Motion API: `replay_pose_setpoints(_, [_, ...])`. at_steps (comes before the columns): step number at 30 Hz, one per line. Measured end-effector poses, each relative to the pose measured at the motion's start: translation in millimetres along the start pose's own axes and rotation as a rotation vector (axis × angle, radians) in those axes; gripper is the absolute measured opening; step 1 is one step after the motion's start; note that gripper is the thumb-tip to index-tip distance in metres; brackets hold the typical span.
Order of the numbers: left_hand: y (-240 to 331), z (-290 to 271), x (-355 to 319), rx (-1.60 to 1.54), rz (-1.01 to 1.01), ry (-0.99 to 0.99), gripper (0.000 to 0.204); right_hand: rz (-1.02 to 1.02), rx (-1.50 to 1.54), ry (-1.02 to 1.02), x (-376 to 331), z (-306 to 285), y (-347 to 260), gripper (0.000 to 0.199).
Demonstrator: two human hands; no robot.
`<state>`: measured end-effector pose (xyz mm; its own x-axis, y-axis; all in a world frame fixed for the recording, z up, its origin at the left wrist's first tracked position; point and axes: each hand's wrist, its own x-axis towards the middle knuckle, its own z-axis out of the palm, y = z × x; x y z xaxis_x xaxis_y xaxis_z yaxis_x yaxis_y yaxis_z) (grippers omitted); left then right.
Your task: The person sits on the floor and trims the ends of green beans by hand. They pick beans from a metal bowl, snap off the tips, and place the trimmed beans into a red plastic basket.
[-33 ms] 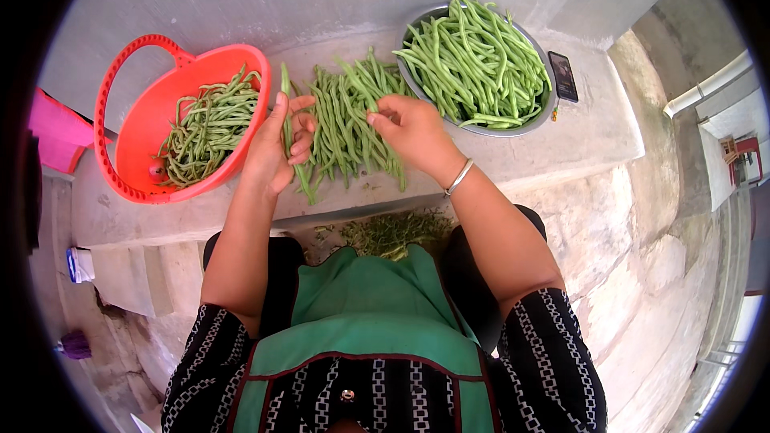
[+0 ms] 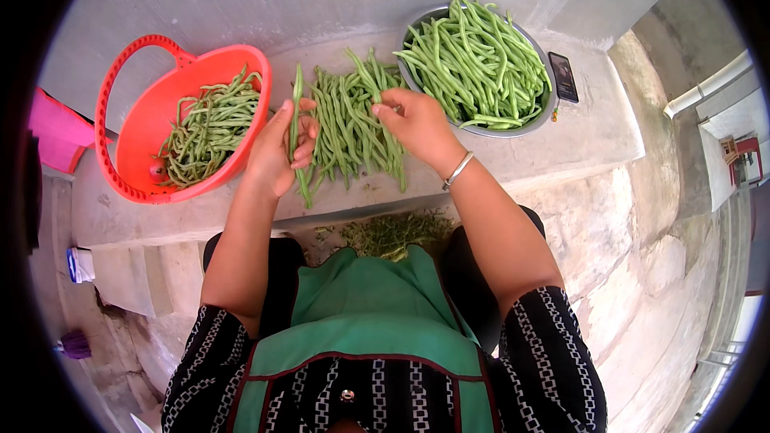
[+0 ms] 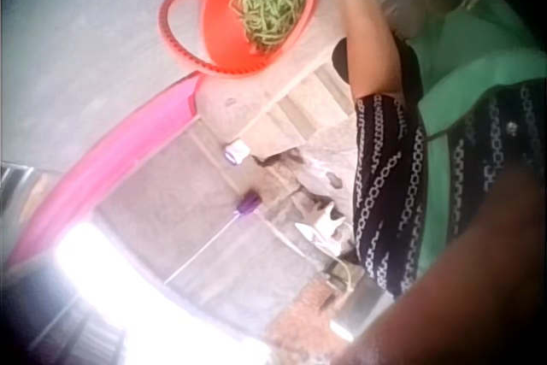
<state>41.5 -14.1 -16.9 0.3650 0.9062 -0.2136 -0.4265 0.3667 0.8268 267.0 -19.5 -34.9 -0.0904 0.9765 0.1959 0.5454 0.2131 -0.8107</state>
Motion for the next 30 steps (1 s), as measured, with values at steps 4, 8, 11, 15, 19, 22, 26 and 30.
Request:
replay_pose_setpoints(4, [-1, 2, -3, 0.228, -0.004, -0.080, 0.030, -0.159, -0.024, 0.186, 9, -4, -9, 0.031])
replay_pose_setpoints(8, [-4, 2, -7, 0.604, 0.052, -0.167, 0.029, -0.476, -0.089, 0.297, 4, -3, -35, 0.027])
replay_pose_setpoints(11, [-5, 4, -8, 0.852, 0.135, -0.204, 0.029, -0.607, -0.215, 0.199, 1, -4, -25, 0.024])
replay_pose_setpoints(15, [-4, -3, -4, 0.951, 0.162, -0.246, 0.027, -0.583, -0.297, 0.052, -5, -10, -21, 0.024])
replay_pose_setpoints(19, [-10, 13, -7, 0.665, 0.019, -0.281, 0.028, -0.445, -0.223, 0.183, -11, -1, -25, 0.016])
replay_pose_setpoints(22, [-31, 11, 0, 0.503, 0.082, -0.346, 0.030, -0.199, 0.168, 0.123, -12, 9, -28, 0.013])
replay_pose_setpoints(26, [-29, 16, -1, 0.380, 0.073, -0.335, 0.031, 0.090, 0.771, 0.002, -11, 12, -32, 0.017])
replay_pose_setpoints(30, [-23, 15, -4, 0.106, 0.034, -0.340, 0.030, 0.132, 0.803, -0.089, -12, 7, -38, 0.019])
